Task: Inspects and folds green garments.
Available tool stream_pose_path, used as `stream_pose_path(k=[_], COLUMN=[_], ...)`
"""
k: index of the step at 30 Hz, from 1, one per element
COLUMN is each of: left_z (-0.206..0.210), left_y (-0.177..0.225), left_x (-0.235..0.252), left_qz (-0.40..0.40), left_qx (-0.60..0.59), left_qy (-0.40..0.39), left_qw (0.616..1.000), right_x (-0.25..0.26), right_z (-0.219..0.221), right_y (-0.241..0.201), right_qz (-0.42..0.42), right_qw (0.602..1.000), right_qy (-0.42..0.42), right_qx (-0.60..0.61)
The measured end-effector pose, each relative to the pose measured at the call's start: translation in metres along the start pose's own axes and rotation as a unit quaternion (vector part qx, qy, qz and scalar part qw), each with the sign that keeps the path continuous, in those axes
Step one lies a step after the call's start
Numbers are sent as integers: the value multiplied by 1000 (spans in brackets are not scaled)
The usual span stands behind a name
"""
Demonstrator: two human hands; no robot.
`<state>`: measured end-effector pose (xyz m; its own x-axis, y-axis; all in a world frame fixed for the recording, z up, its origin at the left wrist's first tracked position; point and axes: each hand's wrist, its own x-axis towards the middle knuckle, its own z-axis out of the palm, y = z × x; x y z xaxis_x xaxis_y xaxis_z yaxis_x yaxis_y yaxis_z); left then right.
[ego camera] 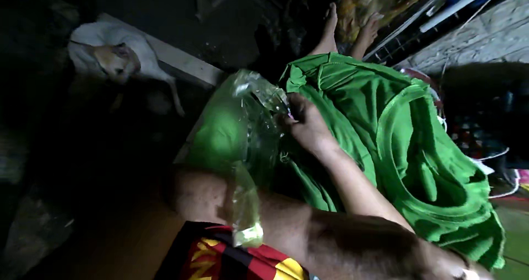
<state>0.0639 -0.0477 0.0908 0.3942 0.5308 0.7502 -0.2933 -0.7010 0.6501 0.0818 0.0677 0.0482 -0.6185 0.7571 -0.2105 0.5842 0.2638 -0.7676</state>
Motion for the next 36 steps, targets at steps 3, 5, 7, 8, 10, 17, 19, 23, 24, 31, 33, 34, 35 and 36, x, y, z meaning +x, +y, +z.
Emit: stream_pose_path(k=[3, 5, 7, 8, 10, 17, 19, 23, 24, 31, 33, 34, 35, 36], left_z=[-37, -74, -111, -127, -150, -181, -185, -170, -164, -100, -84, -79, -77, -77], left_y=[9, 6, 3, -1, -12, -11, -17, -14, -14, -21, -42, -53, -64, -74], left_x=[-20, -41, -64, -75, -98, -123, -123, -102, -97, -66, -60, -58, -58, -60], left_qz=[-69, -175, -331, -411, -540, -367, -296, -270, -245, -123, -169, -214, -258, -289], left_qx=[144, 261, 365, 389, 414, 455, 442, 402, 388, 245, 280, 303, 313, 321], left_qy=[32, 55, 41, 17, -34, -23, 18, 46, 73, 49, 12, -11, -31, -40], left_qw=[987, 948, 869, 824, 732, 811, 847, 874, 885, 960, 945, 929, 913, 901], right_x=[-10, -15, -19, -20, -20, -43, -70, -128, -136, -142, -137, -133, -130, -126], right_z=[-20, -34, -39, -41, -43, -94, -114, -106, -96, -51, -48, -46, -44, -43], right_y=[-1, 4, 7, 8, 8, 13, 27, 49, 53, 71, 74, 74, 74, 72], right_qz=[-52, -78, -91, -100, -121, -154, -139, -60, -50, -19, -32, -40, -49, -58], right_qw=[995, 986, 977, 974, 969, 983, 982, 985, 983, 951, 947, 944, 942, 939], right_qy=[66, 115, 149, 155, 154, 98, 128, 128, 128, 202, 211, 215, 217, 215], right_qx=[53, 96, 123, 134, 149, 31, -12, -101, -124, -234, -242, -245, -252, -263])
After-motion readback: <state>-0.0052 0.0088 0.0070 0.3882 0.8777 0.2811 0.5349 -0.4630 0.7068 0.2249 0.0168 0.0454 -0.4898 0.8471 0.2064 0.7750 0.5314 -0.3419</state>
